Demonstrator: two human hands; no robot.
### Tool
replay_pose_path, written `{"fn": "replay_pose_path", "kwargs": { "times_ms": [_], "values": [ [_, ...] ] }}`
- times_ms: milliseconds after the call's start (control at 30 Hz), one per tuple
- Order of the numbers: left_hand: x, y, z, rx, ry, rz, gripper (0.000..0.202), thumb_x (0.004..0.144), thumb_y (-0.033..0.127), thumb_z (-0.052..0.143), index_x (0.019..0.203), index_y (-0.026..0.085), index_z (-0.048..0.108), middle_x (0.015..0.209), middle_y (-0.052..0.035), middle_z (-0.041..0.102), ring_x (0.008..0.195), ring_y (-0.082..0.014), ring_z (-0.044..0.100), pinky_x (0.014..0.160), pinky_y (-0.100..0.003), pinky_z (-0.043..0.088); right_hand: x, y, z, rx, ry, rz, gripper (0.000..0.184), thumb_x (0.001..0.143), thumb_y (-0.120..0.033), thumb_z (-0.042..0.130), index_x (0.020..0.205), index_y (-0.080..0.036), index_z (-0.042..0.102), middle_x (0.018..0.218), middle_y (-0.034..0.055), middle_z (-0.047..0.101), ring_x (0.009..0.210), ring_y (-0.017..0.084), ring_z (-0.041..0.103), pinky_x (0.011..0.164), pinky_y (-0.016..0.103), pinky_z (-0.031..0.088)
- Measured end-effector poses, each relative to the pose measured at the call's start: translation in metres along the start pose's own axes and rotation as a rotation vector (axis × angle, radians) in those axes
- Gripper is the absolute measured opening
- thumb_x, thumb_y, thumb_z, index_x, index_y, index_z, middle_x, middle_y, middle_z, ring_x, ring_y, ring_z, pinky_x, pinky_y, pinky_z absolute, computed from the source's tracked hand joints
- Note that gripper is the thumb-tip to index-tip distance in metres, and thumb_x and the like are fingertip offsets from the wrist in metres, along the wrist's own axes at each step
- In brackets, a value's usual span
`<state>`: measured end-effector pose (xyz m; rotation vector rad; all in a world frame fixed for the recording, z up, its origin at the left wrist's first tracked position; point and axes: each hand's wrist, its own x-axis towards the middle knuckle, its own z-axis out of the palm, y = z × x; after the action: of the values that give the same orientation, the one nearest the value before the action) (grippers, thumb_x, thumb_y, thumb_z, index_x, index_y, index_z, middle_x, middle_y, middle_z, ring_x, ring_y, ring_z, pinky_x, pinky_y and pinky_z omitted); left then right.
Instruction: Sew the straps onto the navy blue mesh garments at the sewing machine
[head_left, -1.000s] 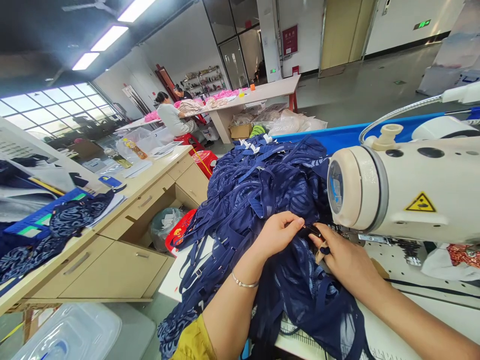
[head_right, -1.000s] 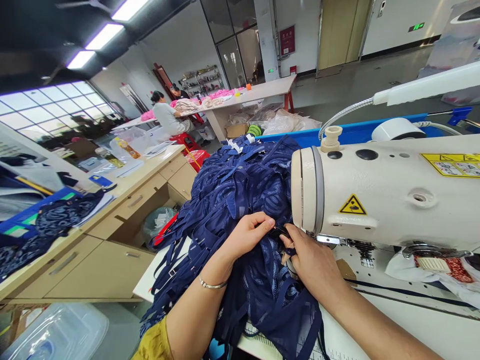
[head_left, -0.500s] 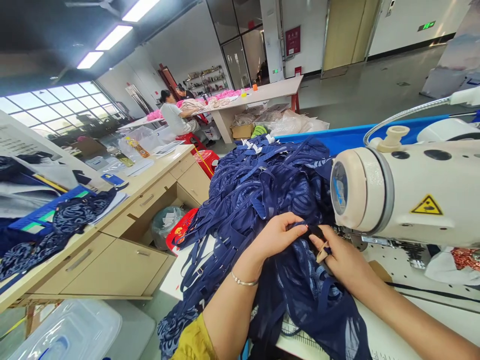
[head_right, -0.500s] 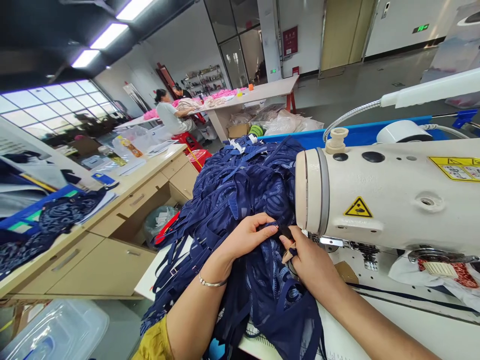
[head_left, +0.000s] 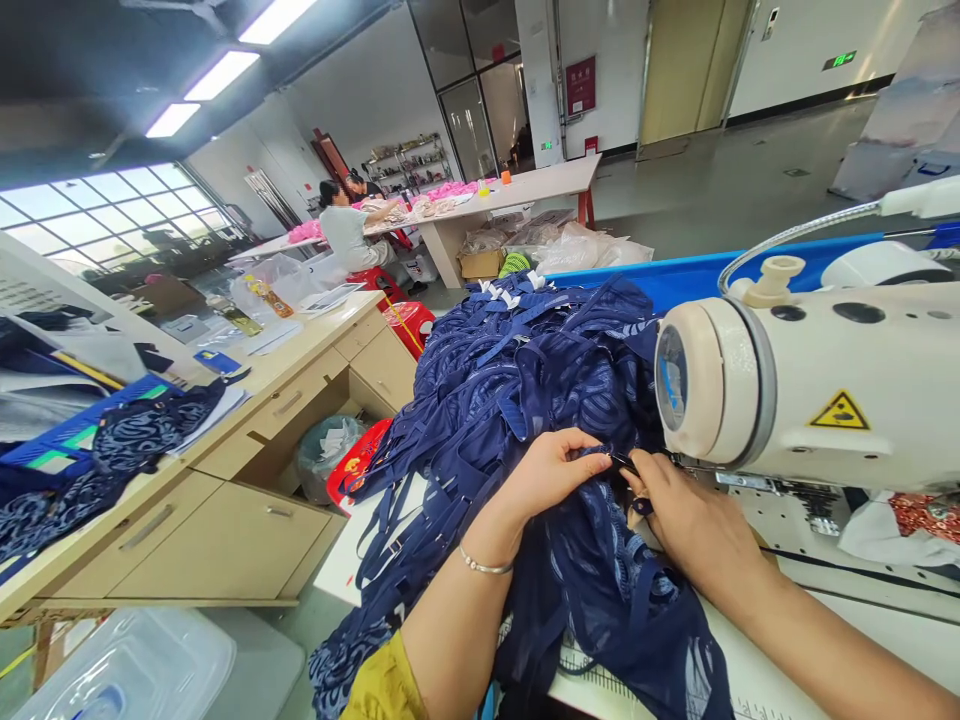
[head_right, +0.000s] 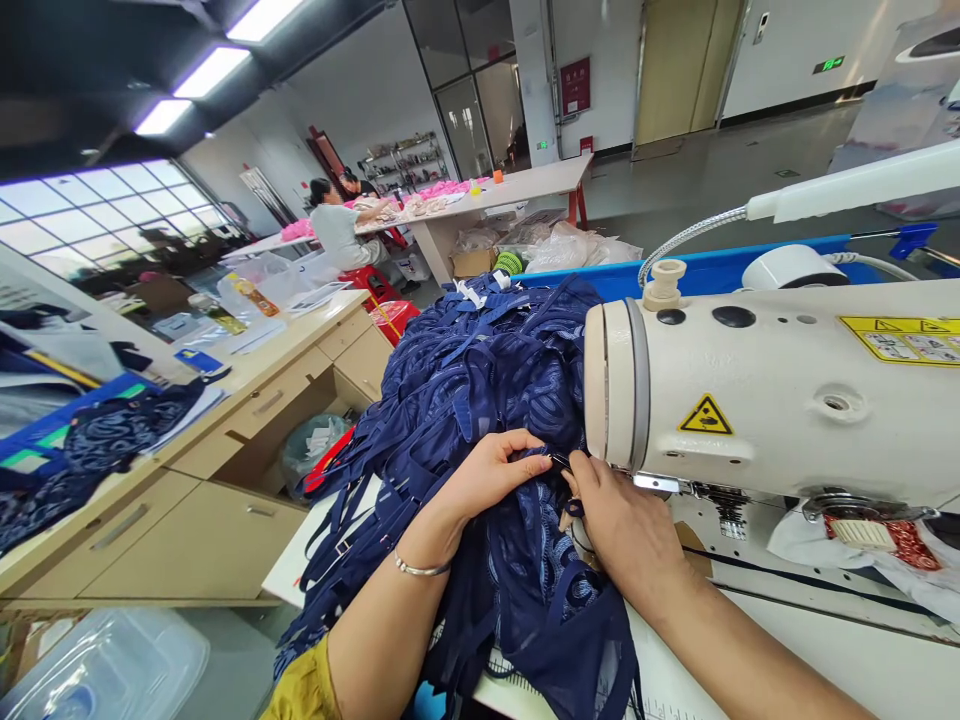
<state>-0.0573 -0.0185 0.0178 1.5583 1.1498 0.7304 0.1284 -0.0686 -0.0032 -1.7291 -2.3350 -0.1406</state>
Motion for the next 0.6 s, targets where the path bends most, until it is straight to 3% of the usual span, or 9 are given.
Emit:
{"fn": "replay_pose_path", "kwargs": {
  "times_ms": [200,467,600],
  "values": [
    [0.0005,0.0023,0.0007,-0.013,-0.010,-0.024,0.022,0.079,0.034,0.072,0.085,0.013,0.072,0.081,-0.0020,0.067,0.075,-0.0143,0.057,0.070,-0.024,0.044,-0.0021,-0.0004,0.0024,-0.219,0.045,-0.059,0.019,0.091,-0.015,0.059,0.109,-0.021,0.063,0.083,0.0011,0.066,0.068,0.019,0.069,0.048,0.028,0.040],
    [0.0017,-0.0007,0.0008,0.062,-0.005,0.017,0.016,0.080,0.029,0.070,0.084,0.013,0.074,0.083,-0.0026,0.068,0.076,-0.0146,0.058,0.071,-0.024,0.044,-0.0016,-0.0006,0.0020,-0.208,0.011,-0.084,0.025,0.090,-0.012,0.059,0.114,-0.017,0.062,0.082,0.0014,0.064,0.071,0.020,0.070,0.050,0.029,0.046],
    [0.0012,-0.0004,-0.0002,0.081,-0.020,0.032,0.017,0.082,0.029,0.069,0.085,0.012,0.074,0.083,-0.0025,0.067,0.075,-0.0138,0.057,0.071,-0.023,0.043,-0.0021,0.0018,-0.0017,-0.107,-0.020,-0.075,0.027,0.091,-0.012,0.057,0.118,-0.017,0.060,0.083,0.0022,0.066,0.071,0.021,0.070,0.050,0.030,0.043]
  ]
}}
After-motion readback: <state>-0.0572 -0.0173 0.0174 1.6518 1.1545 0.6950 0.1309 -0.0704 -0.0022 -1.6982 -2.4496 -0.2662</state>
